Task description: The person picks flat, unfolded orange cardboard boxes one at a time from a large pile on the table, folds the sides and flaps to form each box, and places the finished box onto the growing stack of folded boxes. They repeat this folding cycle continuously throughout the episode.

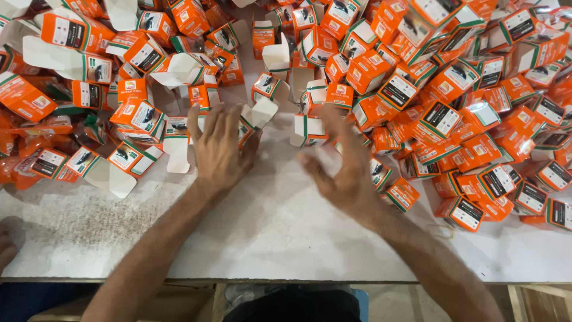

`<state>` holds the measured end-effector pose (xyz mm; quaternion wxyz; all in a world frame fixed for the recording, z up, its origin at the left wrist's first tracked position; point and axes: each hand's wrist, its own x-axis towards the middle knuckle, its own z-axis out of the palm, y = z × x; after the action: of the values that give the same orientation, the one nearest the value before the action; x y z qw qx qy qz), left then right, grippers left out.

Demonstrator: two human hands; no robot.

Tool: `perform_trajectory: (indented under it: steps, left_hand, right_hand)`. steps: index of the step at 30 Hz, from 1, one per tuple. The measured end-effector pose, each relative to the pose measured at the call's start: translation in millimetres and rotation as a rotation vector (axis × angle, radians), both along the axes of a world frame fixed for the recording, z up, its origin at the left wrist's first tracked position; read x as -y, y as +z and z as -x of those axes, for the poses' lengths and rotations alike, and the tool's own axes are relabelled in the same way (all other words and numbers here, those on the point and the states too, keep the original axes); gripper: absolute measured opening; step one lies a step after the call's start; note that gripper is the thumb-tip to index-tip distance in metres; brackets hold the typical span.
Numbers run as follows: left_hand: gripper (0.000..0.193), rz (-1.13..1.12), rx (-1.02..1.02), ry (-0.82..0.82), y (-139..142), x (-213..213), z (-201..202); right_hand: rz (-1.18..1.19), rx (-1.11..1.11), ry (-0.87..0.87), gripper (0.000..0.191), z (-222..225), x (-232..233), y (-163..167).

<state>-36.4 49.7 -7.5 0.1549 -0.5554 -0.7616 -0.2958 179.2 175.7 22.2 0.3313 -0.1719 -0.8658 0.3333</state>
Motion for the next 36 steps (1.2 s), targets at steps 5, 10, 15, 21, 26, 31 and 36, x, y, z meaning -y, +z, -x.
perform_trajectory:
  steps: [5,10,15,21,26,31,36]
  left_hand:
    - [0.078,-0.118,0.140,-0.297,-19,18,-49]
    - [0.084,-0.084,0.716,-0.713,-17,-8,-16]
    - [0.081,-0.044,-0.249,0.159,-19,-62,85]
    - [0.073,0.256,0.046,0.236,-30,-103,108]
    - [0.048,-0.252,0.480,-0.136,-16,-54,74]
    - [0.050,-0.381,1.087,-0.442,-15,24,-18]
    - [0.042,-0.403,0.022,-0.722,-30,21,-43]
  right_hand:
    - [0.868,-0.094,0.546,0.075,18,29,-53]
    - [0.628,-0.215,0.207,0.064,16,19,-62]
    - [0.310,0.066,0.139,0.056,11,17,-68]
    - [0.129,0.044,0.175,0.064,6,12,-63]
    - [0.388,0.025,0.185,0.065,5,8,-60]
    - [0.215,0.051,0.147,0.059,6,3,-68]
    - [0.355,0.039,0.242,0.058,6,3,-69]
